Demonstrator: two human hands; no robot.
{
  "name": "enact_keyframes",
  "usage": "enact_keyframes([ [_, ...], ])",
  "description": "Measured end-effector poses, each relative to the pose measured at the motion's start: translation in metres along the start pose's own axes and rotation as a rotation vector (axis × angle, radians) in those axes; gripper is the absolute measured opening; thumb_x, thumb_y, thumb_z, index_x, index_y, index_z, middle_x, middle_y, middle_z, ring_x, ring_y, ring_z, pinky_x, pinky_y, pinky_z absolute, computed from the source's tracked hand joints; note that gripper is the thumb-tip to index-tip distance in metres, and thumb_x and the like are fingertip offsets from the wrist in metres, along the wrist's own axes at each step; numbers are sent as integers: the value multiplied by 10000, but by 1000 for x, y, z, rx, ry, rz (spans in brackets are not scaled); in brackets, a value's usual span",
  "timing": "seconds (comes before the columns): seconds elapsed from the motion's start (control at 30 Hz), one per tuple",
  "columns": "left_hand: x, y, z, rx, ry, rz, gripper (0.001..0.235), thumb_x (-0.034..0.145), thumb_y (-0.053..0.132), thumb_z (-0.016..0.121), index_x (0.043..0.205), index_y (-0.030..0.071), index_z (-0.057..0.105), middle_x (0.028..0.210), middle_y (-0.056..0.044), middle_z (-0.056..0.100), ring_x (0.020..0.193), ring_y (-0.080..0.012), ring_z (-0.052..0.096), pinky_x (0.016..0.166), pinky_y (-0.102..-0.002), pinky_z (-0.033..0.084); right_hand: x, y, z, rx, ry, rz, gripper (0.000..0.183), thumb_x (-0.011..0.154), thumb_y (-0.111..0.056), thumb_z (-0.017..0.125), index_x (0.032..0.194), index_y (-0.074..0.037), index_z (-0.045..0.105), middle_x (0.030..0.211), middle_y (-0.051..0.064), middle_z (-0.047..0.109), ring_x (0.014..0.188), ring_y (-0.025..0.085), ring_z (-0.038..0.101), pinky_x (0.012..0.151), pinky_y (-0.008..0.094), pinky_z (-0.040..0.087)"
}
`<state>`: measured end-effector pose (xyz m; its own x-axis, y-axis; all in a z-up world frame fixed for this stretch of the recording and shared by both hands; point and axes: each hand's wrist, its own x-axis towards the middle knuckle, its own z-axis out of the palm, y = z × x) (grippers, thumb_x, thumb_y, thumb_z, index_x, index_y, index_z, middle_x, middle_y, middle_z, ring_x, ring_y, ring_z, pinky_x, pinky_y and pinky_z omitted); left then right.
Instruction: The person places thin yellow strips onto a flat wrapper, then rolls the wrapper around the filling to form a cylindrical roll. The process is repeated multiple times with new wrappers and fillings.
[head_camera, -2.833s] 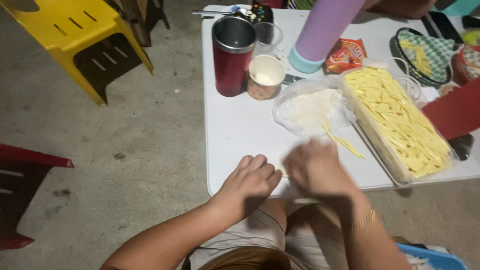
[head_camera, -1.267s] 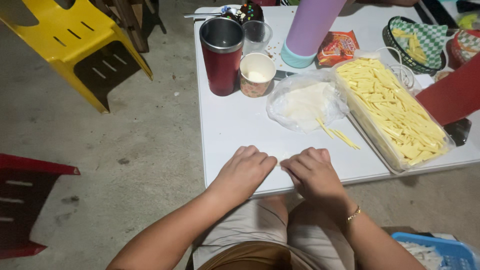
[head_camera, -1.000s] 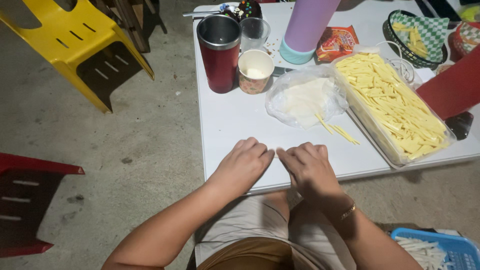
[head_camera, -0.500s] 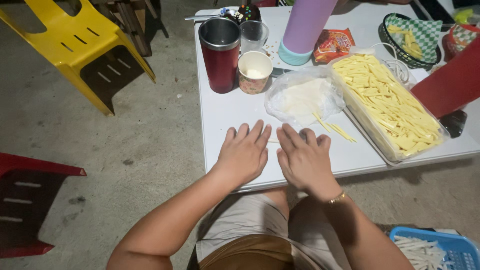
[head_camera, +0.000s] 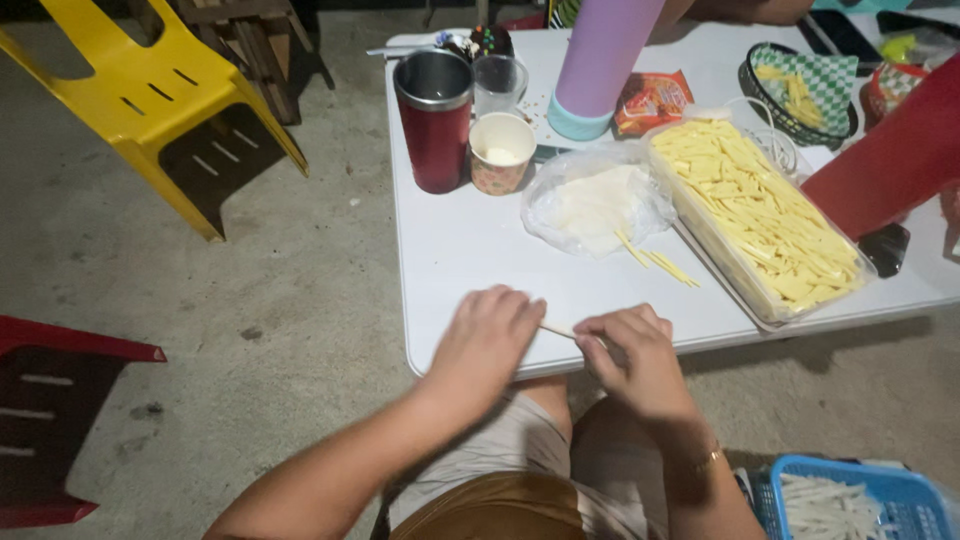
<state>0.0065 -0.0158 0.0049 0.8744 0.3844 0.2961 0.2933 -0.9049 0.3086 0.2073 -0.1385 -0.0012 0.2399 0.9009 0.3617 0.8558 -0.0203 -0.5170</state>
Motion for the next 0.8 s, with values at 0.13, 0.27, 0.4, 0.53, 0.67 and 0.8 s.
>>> enact_keyframes([
  [0.13,-9,36,23,34,-49,89,768,944,338,596,1504,-122,340,1568,-313,329,1498,-412,254,1179,-579,165,-10,1,-8,-32,11,48,181,903,-248,699,1023,-163,805,989,-20,733,978,208,571,923,391,354],
  [0.27,20,36,41,41,-274,-20,1141,814,712,571,1525,-108,217,1613,-299,200,1539,-377,102,1199,-591,25,-5,6,-17,-58,121,92,182,919,-256,695,1036,-172,807,1019,-7,724,1028,226,563,944,381,353],
  [0.4,52,19,41,58,-219,13,1314,761,881,524,1533,-131,200,1627,-322,190,1562,-394,92,1219,-599,19,3,18,-26,-141,162,144,174,907,-224,694,1032,-168,802,1047,14,722,1045,252,570,921,405,358],
  [0.53,81,16,33,67,-267,-29,1461,648,939,579,1529,-140,137,1622,-338,134,1545,-400,73,1203,-593,25,14,22,-25,-181,184,68,233,845,-210,715,1056,-149,792,1085,41,704,1056,279,566,913,432,374],
  [0.67,85,14,14,6,-189,-19,1507,596,865,720,1520,-162,118,1593,-378,152,1527,-457,112,1197,-589,74,31,12,-3,-134,129,-52,339,756,-260,763,1069,-133,790,1024,62,682,1023,289,568,862,449,373],
  [0.8,119,-11,-5,138,-68,38,1166,660,553,843,1496,-70,320,1523,-314,357,1450,-455,304,1161,-649,169,25,17,10,-141,77,74,171,879,-266,732,1004,-176,806,953,27,696,1022,258,587,916,447,387],
])
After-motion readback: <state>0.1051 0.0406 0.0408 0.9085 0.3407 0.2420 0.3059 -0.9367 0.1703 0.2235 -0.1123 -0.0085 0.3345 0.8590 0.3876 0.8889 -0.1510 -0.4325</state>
